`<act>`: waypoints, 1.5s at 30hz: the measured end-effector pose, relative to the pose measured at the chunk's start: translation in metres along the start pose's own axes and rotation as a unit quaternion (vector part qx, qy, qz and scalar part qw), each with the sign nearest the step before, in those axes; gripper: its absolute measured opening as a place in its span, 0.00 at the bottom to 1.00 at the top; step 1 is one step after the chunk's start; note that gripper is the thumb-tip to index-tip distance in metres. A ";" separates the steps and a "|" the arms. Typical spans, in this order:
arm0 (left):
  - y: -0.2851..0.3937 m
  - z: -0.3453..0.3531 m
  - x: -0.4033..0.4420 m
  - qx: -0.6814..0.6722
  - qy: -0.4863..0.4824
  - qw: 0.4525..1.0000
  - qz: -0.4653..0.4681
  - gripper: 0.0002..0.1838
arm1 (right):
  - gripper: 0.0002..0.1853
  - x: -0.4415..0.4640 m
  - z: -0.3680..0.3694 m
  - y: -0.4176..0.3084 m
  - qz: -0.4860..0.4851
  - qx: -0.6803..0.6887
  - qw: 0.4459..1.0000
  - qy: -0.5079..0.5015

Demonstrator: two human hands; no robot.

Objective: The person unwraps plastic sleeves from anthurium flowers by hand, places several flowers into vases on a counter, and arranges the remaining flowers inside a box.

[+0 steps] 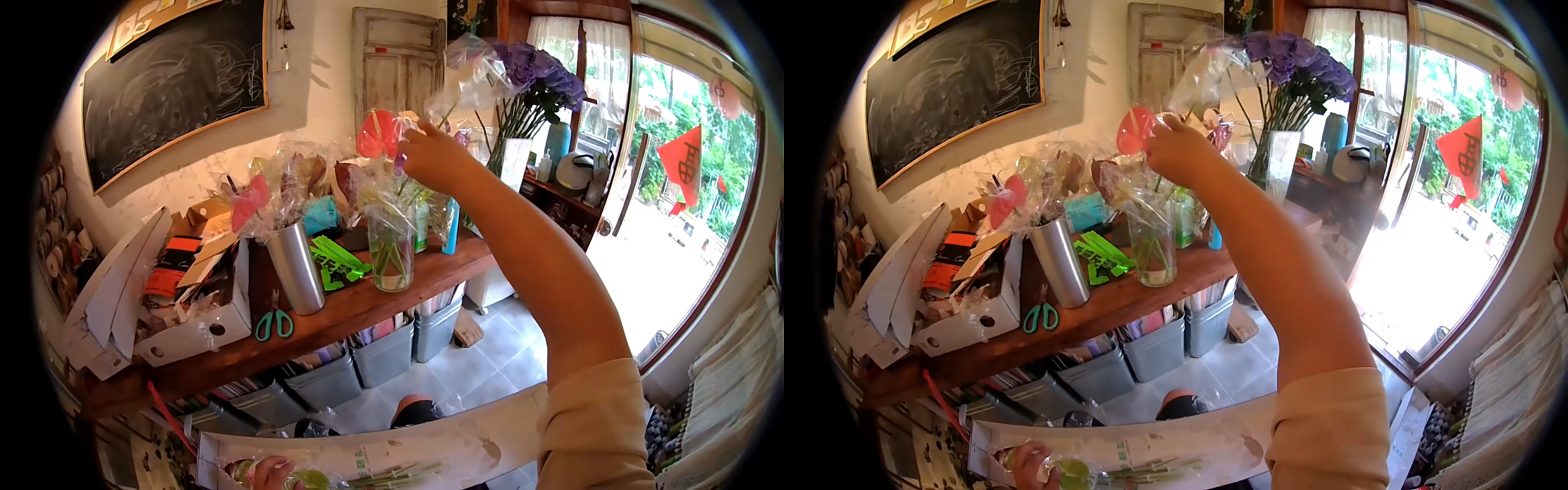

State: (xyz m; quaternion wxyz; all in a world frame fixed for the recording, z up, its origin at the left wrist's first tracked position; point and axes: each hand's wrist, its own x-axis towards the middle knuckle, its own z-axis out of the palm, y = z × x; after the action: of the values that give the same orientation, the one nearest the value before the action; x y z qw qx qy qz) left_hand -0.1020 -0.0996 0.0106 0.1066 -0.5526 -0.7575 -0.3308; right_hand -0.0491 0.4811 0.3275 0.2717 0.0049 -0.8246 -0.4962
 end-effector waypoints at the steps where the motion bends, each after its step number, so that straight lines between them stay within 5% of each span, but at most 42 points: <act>1: 0.001 0.000 -0.002 0.000 0.004 1.000 -0.002 0.20 | 0.03 -0.002 0.004 -0.005 -0.011 -0.003 0.999 0.031; 9: 0.000 -0.005 -0.017 0.003 0.024 0.999 -0.021 0.20 | 0.04 0.000 0.043 -0.040 -0.057 0.005 0.982 0.183; 19: 0.006 -0.012 -0.023 0.005 0.004 0.998 -0.062 0.22 | 0.04 -0.014 0.092 -0.068 -0.029 0.157 0.985 0.073; 22: 0.007 -0.011 -0.023 -0.004 0.003 0.998 -0.056 0.21 | 0.05 -0.020 0.093 -0.079 0.040 0.231 0.972 0.025; 28: -0.001 0.002 -0.028 -0.046 0.004 0.998 -0.052 0.20 | 0.02 -0.025 0.075 -0.076 0.078 0.232 0.962 0.123; 31: -0.001 0.005 -0.031 -0.057 0.001 0.997 -0.050 0.20 | 0.02 -0.032 0.058 -0.083 0.219 0.257 0.934 0.118; 37: 0.000 0.008 -0.027 -0.069 -0.007 0.997 -0.041 0.20 | 0.17 -0.021 0.051 -0.099 0.331 0.298 0.879 0.169; 45: -0.001 0.011 -0.037 -0.071 -0.009 0.997 -0.044 0.21 | 0.17 0.006 0.059 -0.103 0.407 0.452 0.792 0.057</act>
State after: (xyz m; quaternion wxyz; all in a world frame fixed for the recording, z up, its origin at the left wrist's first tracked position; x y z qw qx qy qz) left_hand -0.0871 -0.1212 -0.0169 0.0460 -0.5279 -0.7567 -0.3829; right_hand -0.1081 0.4750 0.2247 0.4616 -0.1804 -0.8638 0.0905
